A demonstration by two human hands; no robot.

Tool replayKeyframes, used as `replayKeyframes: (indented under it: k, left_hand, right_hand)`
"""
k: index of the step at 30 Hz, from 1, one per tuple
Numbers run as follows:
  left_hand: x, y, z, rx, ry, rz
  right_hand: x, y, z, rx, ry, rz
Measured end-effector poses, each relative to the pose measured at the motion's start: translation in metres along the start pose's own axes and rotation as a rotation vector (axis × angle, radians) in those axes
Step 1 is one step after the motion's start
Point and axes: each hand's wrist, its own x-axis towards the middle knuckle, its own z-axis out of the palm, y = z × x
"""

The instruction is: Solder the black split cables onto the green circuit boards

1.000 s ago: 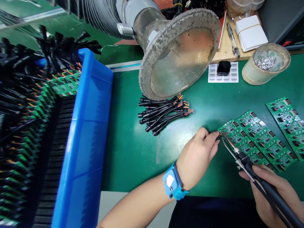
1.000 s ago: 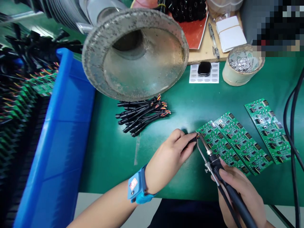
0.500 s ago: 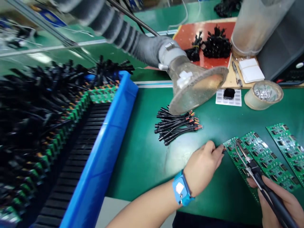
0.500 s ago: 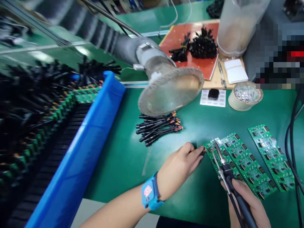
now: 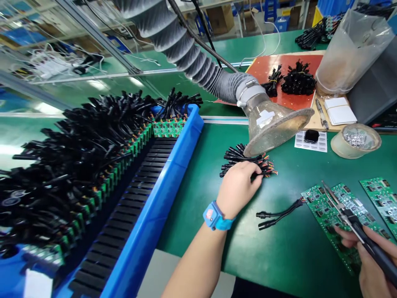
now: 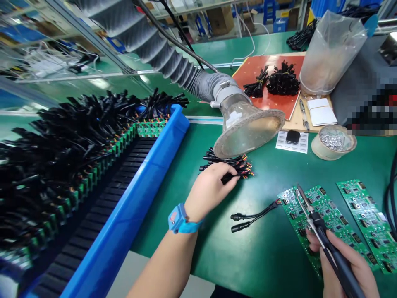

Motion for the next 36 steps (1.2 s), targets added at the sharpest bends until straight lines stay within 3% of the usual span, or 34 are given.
replayKeyframes:
  k: [2,5,7,8,9,12,13,15,21,24,28,36]
  left_hand:
    - [-0.001,0.001,-0.003,-0.101,0.144,-0.058]
    - [-0.004,0.007,-0.009,-0.261,0.466,-0.108]
    - [-0.009,0.017,-0.008,-0.385,0.573,-0.095]
    - [-0.011,0.024,-0.006,-0.483,0.527,-0.091]
    - [-0.015,0.032,-0.001,-0.618,0.409,-0.100]
    - [-0.025,0.061,0.020,-1.168,-0.253,-0.259]
    - [-0.028,0.069,0.028,-1.286,-0.410,-0.330]
    - [-0.034,0.080,0.040,-1.394,-0.576,-0.419]
    - [-0.037,0.086,0.048,-1.358,-0.602,-0.468]
    - [-0.038,0.086,0.048,-1.352,-0.592,-0.449]
    - [-0.038,0.086,0.051,-1.392,-0.547,-0.466]
    - [-0.036,0.085,0.051,-1.555,-0.625,-0.472]
  right_hand:
    - [-0.003,-0.003,0.003,-0.002,0.020,-0.006]
    - [-0.005,-0.011,0.005,-0.005,0.003,-0.003]
    - [-0.006,-0.017,0.006,0.002,0.000,-0.008]
    - [-0.006,-0.021,0.008,0.007,0.009,-0.023]
    - [-0.006,-0.025,0.010,0.011,0.017,-0.043]
    - [-0.005,-0.036,0.020,0.016,0.019,-0.124]
    - [-0.004,-0.041,0.023,0.008,-0.019,-0.143]
    - [0.000,-0.050,0.030,-0.008,-0.084,-0.157]
    - [0.015,-0.079,0.041,0.146,-0.154,0.101]
    - [0.019,-0.082,0.041,0.178,-0.213,0.115]
    - [0.019,-0.083,0.040,0.168,-0.178,0.148]
    - [0.018,-0.067,0.043,0.377,-0.234,0.156]
